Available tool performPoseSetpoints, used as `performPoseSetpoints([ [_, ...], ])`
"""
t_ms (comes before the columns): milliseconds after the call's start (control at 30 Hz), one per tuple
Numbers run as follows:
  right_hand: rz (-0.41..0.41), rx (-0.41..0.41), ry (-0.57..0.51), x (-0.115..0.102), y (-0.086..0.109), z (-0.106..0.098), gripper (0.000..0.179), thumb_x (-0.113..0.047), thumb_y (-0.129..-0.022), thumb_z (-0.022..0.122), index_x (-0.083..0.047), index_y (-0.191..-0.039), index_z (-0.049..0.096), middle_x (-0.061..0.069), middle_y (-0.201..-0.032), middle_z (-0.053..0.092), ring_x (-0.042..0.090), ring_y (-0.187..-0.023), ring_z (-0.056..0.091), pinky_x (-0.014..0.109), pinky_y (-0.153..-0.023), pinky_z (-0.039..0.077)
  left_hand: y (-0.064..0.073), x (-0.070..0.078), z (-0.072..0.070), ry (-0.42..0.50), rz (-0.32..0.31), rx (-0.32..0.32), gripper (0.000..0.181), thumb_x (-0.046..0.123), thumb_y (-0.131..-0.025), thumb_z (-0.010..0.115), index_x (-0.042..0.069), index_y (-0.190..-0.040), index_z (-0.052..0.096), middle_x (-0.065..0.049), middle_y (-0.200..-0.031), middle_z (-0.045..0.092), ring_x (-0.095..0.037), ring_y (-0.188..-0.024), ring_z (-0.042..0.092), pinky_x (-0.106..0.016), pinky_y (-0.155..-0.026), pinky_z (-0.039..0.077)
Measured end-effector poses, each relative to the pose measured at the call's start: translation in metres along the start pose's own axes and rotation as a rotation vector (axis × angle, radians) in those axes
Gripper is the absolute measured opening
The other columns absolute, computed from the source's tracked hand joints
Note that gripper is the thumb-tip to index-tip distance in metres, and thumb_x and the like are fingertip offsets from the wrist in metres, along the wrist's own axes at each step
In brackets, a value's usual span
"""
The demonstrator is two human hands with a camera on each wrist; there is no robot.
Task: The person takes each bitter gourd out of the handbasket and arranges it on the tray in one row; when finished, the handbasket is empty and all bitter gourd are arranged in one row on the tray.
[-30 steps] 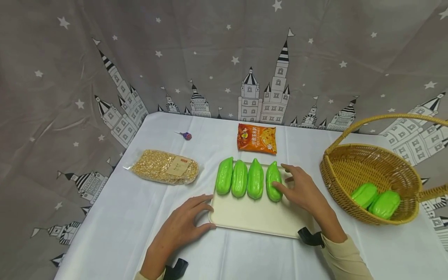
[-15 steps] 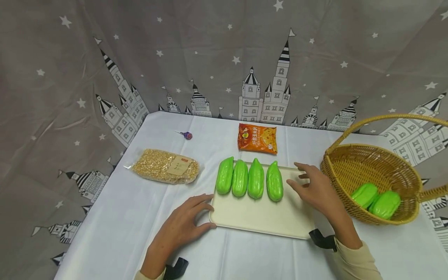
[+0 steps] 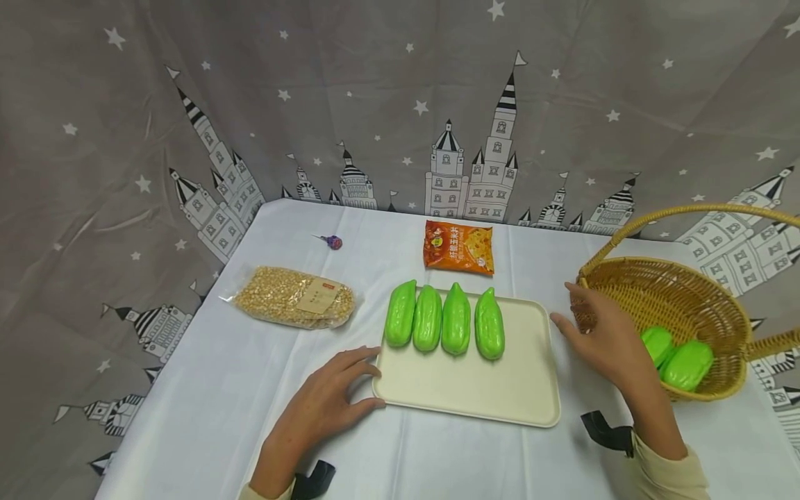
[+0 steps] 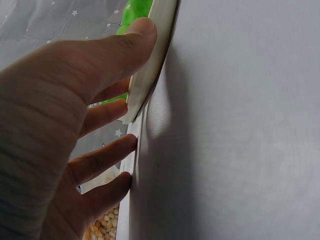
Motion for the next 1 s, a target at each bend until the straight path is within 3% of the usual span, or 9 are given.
performPoseSetpoints([
  [233,0.017,0.066,0.018,0.016,0.01,-0.02,0.054,-0.02,-0.098,0.08,0.003,-0.143,0.062,0.027,-0.135,0.068,0.045,-0.112,0.07,0.049,-0.082,0.063,0.0,0.001,0.0,-0.002,0.004,0.006,0.045,0.038,-0.077,0.098,0.017,-0.11,0.075,-0.003,-0.144,0.068,-0.025,-0.134,0.064,-0.042,-0.107,0.058],
  [333,0.044,0.065,0.022,0.023,0.014,-0.027,0.056,-0.023,-0.099,0.079,0.004,-0.145,0.06,0.03,-0.134,0.066,0.048,-0.113,0.068,0.057,-0.086,0.062,0.0,0.001,0.0,-0.003,0.002,0.008,0.045,0.038,-0.077,0.098,0.018,-0.11,0.075,-0.003,-0.145,0.068,-0.024,-0.134,0.064,-0.042,-0.107,0.058],
  [433,0.079,0.059,0.034,0.03,0.017,-0.031,0.058,-0.027,-0.102,0.076,0.004,-0.146,0.058,0.032,-0.136,0.063,0.052,-0.117,0.064,0.07,-0.091,0.054,0.0,0.0,0.001,-0.009,0.0,0.005,0.045,0.039,-0.077,0.098,0.018,-0.11,0.075,-0.002,-0.145,0.068,-0.024,-0.134,0.064,-0.042,-0.108,0.058],
  [767,0.206,0.002,0.11,0.065,0.025,-0.038,0.067,-0.036,-0.105,0.071,0.006,-0.153,0.05,0.038,-0.144,0.055,0.058,-0.118,0.062,0.073,-0.087,0.056,0.0,-0.001,0.001,-0.001,-0.01,0.0,0.045,0.039,-0.077,0.098,0.02,-0.11,0.075,-0.002,-0.145,0.068,-0.023,-0.135,0.064,-0.041,-0.11,0.056],
  [1000,0.246,-0.008,0.185,0.086,0.032,-0.046,0.067,-0.034,-0.105,0.071,0.009,-0.151,0.049,0.042,-0.137,0.058,0.061,-0.113,0.061,0.077,-0.085,0.051,0.001,0.0,-0.001,0.01,-0.003,0.016,0.044,0.037,-0.077,0.098,0.019,-0.11,0.075,-0.001,-0.145,0.068,-0.024,-0.135,0.064,-0.042,-0.108,0.057],
])
Point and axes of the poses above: each hand's wrist, its own y-axis away from the middle knuckle, its own z-axis out of the palm, x = y × z, the point moved 8 cm from there along -y, towards the middle knuckle
